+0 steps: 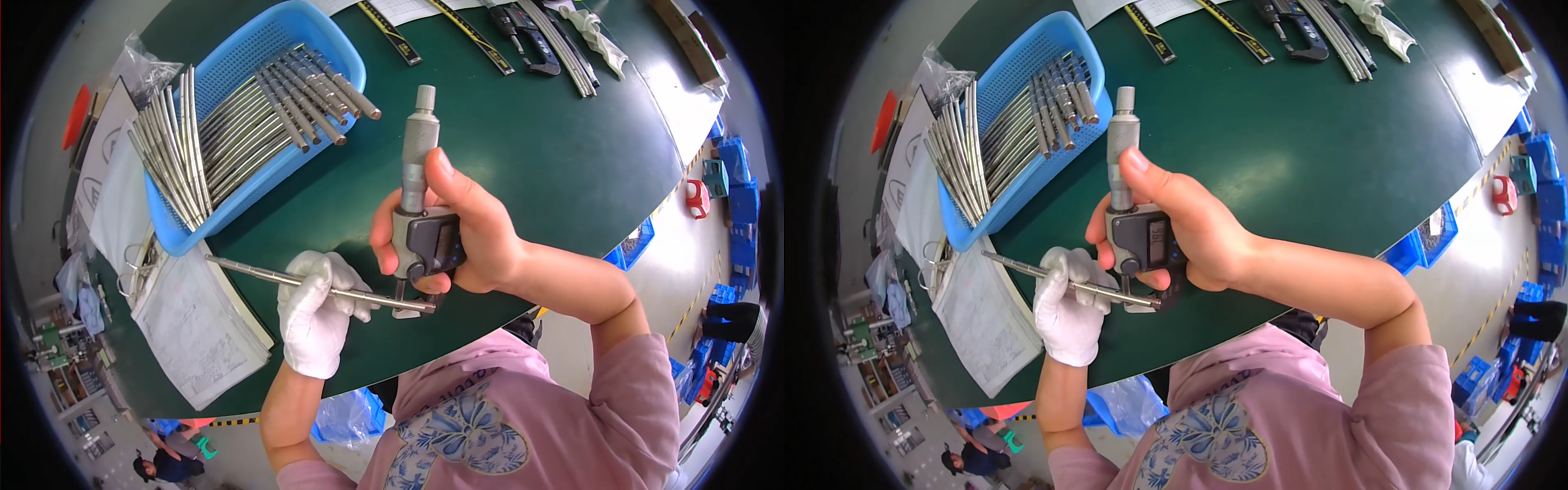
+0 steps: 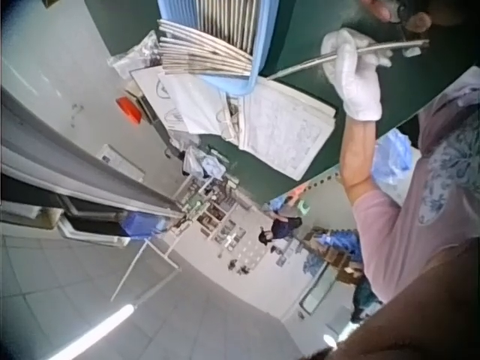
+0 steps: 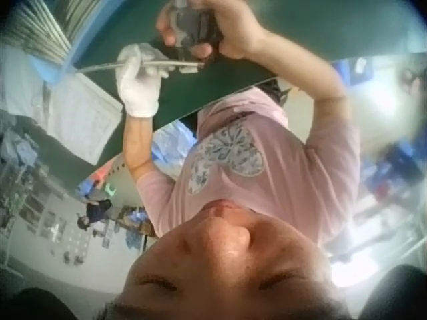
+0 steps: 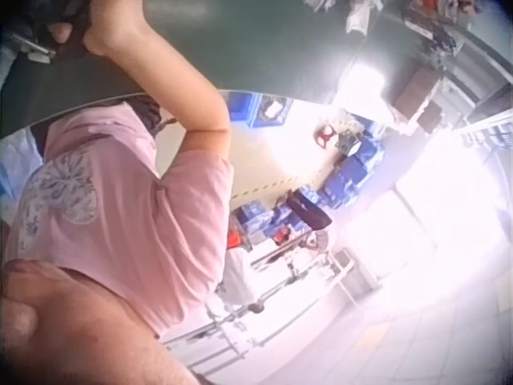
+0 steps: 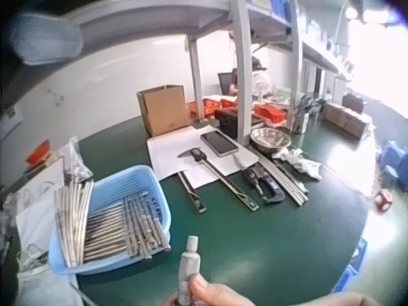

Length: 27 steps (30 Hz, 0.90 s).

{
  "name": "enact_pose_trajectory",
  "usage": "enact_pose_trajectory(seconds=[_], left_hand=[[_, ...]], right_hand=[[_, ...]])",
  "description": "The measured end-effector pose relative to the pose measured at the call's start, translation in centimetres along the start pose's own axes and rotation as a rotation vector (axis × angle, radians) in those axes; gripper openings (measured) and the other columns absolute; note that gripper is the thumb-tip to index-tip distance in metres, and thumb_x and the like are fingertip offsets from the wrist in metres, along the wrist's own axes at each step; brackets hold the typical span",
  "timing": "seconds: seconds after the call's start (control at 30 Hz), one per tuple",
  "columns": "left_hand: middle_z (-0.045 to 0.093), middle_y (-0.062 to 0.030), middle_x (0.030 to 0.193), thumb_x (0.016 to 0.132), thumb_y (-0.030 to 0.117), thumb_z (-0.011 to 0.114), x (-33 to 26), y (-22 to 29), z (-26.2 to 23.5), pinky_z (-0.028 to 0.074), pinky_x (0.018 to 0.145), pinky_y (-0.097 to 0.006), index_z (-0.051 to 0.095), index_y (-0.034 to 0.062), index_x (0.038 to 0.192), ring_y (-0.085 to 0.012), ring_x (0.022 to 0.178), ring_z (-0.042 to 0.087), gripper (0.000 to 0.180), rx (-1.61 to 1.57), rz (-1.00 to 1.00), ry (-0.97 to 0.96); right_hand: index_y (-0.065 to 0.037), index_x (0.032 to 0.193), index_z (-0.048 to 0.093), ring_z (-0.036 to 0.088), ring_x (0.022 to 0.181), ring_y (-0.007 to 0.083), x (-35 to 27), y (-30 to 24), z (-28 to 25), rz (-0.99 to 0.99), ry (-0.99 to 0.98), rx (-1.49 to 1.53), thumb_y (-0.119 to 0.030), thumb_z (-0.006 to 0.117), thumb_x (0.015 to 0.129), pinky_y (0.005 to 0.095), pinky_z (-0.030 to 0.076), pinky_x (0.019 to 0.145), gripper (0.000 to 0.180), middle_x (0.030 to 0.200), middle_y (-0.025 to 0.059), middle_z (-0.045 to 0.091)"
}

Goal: Measuring the diameter of metal rods using a digital micrometer.

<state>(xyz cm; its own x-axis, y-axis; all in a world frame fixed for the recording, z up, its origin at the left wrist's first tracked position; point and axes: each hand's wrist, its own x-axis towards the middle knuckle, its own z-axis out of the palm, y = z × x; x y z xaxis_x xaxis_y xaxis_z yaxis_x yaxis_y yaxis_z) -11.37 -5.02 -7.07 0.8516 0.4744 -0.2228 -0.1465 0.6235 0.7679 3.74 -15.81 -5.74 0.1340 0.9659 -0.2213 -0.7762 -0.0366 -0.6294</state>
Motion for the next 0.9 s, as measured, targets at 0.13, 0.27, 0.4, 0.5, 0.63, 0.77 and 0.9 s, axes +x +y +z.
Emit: enact_pose_trajectory(seconds=[0.13,0.27,0.4,0.5,0.63,0.77,0.9], left_hand=[[0.045,-0.0076,0.054,0.083,0.019,0.048,0.15,0.02,-0.35,0.045,0.051,-0.032,0.049,0.0012,0.068,-0.0198,0.047,0.049,0.023,-0.013,0.009,-0.022],[0.045,-0.0074,0.054,0.083,0.019,0.048,0.18,0.05,-0.49,0.045,0.052,-0.032,0.049,0.0013,0.068,-0.0197,0.047,0.048,0.023,-0.032,0.002,-0.023],[0.045,-0.0074,0.054,0.083,0.019,0.048,0.15,-0.03,-0.47,0.044,0.051,-0.032,0.049,0.0013,0.068,-0.02,0.047,0.048,0.023,-0.024,0.022,-0.022],[0.044,-0.0074,0.054,0.083,0.018,0.048,0.21,-0.08,-0.47,0.044,0.05,-0.032,0.049,0.0015,0.068,-0.0201,0.047,0.048,0.022,-0.006,0.011,-0.024],[0.043,-0.0074,0.053,0.083,0.017,0.046,0.28,-0.14,-0.37,0.043,0.048,-0.032,0.049,0.0021,0.067,-0.0197,0.045,0.046,0.022,-0.022,0.029,-0.028],[0.043,-0.0067,0.053,0.084,0.017,0.046,0.28,-0.09,-0.33,0.042,0.048,-0.032,0.049,0.0023,0.067,-0.0191,0.045,0.046,0.022,-0.024,0.033,-0.022],[0.043,-0.0062,0.052,0.084,0.017,0.045,0.13,-0.05,-0.35,0.042,0.049,-0.031,0.048,0.0025,0.067,-0.0187,0.044,0.045,0.023,-0.018,0.018,0.011]], right_hand=[[0.003,0.082,0.054,0.041,0.04,0.0128,0.04,-0.15,-0.1,0.054,0.007,0.084,-0.057,0.023,0.083,0.0224,0.034,0.04,0.068,0.068,0.0123,0.057],[0.004,0.083,0.055,0.042,0.04,0.0137,-0.01,-0.14,-0.14,0.059,0.003,0.108,-0.057,0.024,0.082,0.0223,0.034,0.038,0.069,0.068,0.0129,0.057],[0.007,0.082,0.054,0.043,0.038,0.0148,0.13,-0.2,-0.22,0.008,0.023,-0.045,-0.062,0.025,0.08,0.0222,0.036,0.032,0.074,0.068,0.0183,0.056],[0.005,0.08,0.054,0.043,0.037,0.0144,0.02,-0.11,-0.12,-0.018,0.043,-0.041,-0.062,0.027,0.079,0.0223,0.035,0.032,0.073,0.067,0.018,0.056],[0.004,0.08,0.055,0.043,0.036,0.0148,0.01,-0.21,-0.14,-0.037,0.016,-0.047,-0.06,0.027,0.081,0.0223,0.034,0.031,0.069,0.067,0.0179,0.057],[0.005,0.081,0.054,0.043,0.035,0.0151,0.08,-0.06,-0.04,-0.045,0.006,-0.021,-0.059,0.027,0.082,0.0219,0.035,0.032,0.07,0.067,0.0178,0.056],[0.006,0.082,0.054,0.043,0.036,0.0153,0.0,-0.07,-0.02,-0.037,0.001,-0.002,-0.059,0.024,0.082,0.022,0.036,0.032,0.072,0.067,0.0177,0.056]])
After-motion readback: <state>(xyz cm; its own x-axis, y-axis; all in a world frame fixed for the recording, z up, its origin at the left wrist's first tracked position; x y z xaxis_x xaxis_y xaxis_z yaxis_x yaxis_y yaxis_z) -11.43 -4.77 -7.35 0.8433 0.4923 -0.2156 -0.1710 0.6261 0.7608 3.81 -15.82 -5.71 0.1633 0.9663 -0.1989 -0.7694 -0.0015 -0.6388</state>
